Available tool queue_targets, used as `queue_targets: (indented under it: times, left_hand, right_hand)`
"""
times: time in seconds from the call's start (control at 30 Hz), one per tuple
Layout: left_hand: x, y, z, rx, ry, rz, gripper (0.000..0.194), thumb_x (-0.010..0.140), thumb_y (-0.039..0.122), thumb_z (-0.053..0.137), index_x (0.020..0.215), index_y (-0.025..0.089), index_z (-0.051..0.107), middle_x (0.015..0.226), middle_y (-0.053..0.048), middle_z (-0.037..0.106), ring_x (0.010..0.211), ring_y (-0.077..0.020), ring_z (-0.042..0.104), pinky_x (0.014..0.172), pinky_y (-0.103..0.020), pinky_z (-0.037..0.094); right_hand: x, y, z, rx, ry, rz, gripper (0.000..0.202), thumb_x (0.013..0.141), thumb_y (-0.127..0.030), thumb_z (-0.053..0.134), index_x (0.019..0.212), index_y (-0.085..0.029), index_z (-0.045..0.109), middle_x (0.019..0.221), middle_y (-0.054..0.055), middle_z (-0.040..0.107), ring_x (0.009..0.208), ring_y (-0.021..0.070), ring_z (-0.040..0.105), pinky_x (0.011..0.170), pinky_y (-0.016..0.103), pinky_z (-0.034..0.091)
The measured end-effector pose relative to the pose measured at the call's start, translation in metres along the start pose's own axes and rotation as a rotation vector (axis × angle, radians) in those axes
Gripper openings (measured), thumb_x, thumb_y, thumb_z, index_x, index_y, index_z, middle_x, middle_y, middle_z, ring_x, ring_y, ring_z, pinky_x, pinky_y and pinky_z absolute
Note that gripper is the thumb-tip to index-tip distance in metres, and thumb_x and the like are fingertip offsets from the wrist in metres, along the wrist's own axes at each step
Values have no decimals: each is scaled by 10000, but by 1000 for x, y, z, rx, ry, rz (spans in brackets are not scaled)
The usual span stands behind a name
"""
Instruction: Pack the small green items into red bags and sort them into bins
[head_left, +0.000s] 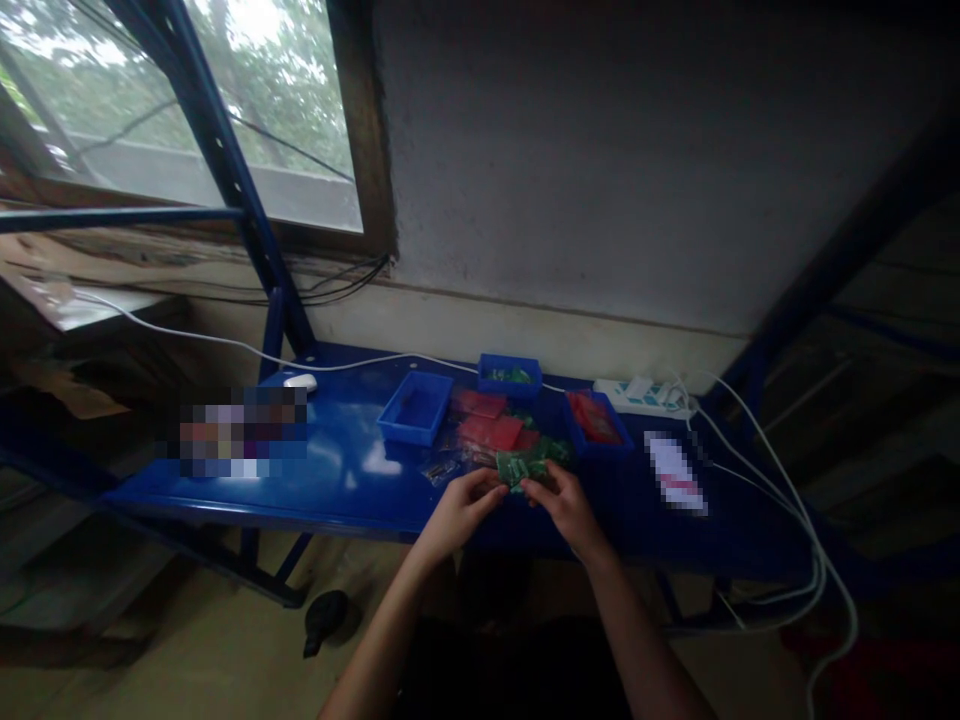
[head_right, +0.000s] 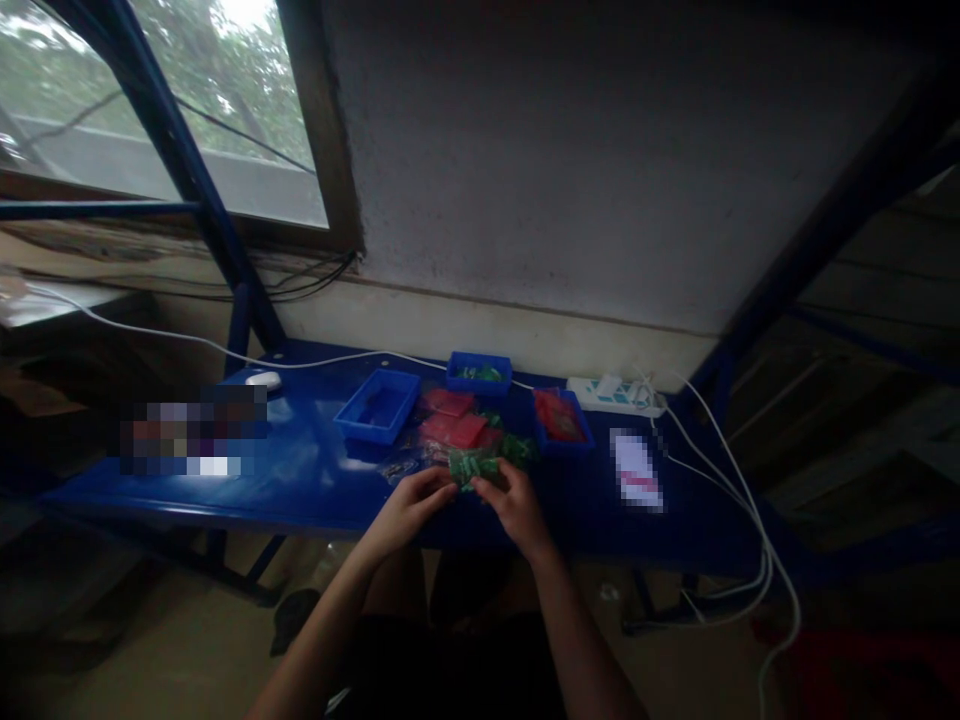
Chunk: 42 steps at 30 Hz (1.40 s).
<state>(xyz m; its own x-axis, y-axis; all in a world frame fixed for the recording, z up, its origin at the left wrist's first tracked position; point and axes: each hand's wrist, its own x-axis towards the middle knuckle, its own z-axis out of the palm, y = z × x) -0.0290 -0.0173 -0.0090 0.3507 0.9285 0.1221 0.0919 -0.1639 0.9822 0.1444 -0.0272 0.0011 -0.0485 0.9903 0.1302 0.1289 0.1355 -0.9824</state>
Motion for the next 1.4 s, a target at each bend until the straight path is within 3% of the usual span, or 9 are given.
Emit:
queue_targets:
  times: [0.13, 0.27, 0.4, 0.5, 0.57, 0.67, 0.83, 1.1, 1.4]
  left_hand:
    - [-1, -3, 0, 88, 14, 22, 280, 824, 393, 548, 708, 138, 539, 596, 40, 466, 569, -97, 403, 541, -211, 310]
    - [-1, -3, -1, 106, 13, 40, 299, 832, 407, 533, 699, 140, 531, 582, 51, 426, 553, -91, 375, 524, -209, 290]
    - [0, -3, -1, 48, 29, 46, 281, 816, 401, 550, 859, 129, 604, 616, 35, 483, 579, -107, 424, 547, -214, 333]
    - [1, -6, -1, -9, 40, 45, 374, 794, 395, 585, 1051, 124, 601, 636, 26, 516, 588, -117, 455, 552, -220, 358]
    - [1, -7, -1, -20, 45, 42, 384, 789, 393, 593, 1064, 124, 601, 633, 26, 522, 581, -115, 457, 543, -218, 356]
    - [0, -5, -1, -13, 50, 45, 322, 784, 379, 594, 983, 127, 614, 621, 30, 518, 574, -110, 448, 540, -214, 349]
    - [-1, 0, 0, 6, 38, 38, 282, 787, 397, 580, 886, 135, 601, 600, 39, 494, 564, -104, 428, 526, -206, 325]
    - [-2, 0, -1, 74, 10, 37, 308, 804, 428, 552, 676, 168, 447, 583, 61, 383, 555, -91, 345, 523, -209, 272]
    - [-2, -3, -1, 149, 14, 82, 331, 832, 427, 513, 646, 178, 401, 599, 55, 367, 568, -96, 332, 530, -216, 268]
  right_hand:
    - [-6, 10, 6, 59, -17, 7, 189, 729, -357, 650, 815, -193, 609, 714, -6, 630, 649, 150, 558, 628, 259, 446]
    - [-7, 12, 1, 44, -45, -15, 213, 768, -397, 620, 808, -188, 616, 728, 0, 627, 665, 155, 567, 648, 265, 454]
    - [-9, 14, 1, 71, -31, -28, 230, 793, -423, 590, 840, -199, 615, 743, 2, 622, 661, 156, 571, 637, 266, 461]
    - [-9, 15, 2, 120, -5, -10, 220, 779, -412, 609, 872, -212, 607, 790, 9, 628, 684, 162, 581, 627, 265, 473]
    - [-9, 16, 3, 162, 2, 11, 240, 765, -406, 625, 921, -225, 603, 830, 13, 633, 708, 168, 588, 625, 269, 487]
    - [-9, 17, 3, 195, 6, 27, 267, 749, -403, 643, 948, -231, 599, 823, 10, 628, 699, 163, 583, 613, 267, 499]
    - [-10, 15, 2, 163, 9, 7, 245, 747, -431, 648, 838, -206, 614, 773, 6, 608, 665, 146, 557, 585, 250, 495]
    - [-12, 13, 2, 122, 23, 41, 295, 726, -481, 658, 770, -193, 616, 716, 9, 600, 642, 154, 555, 569, 260, 492]
    - [-13, 12, 1, 78, 25, 39, 373, 706, -557, 656, 693, -188, 600, 639, 1, 594, 582, 154, 550, 576, 273, 468]
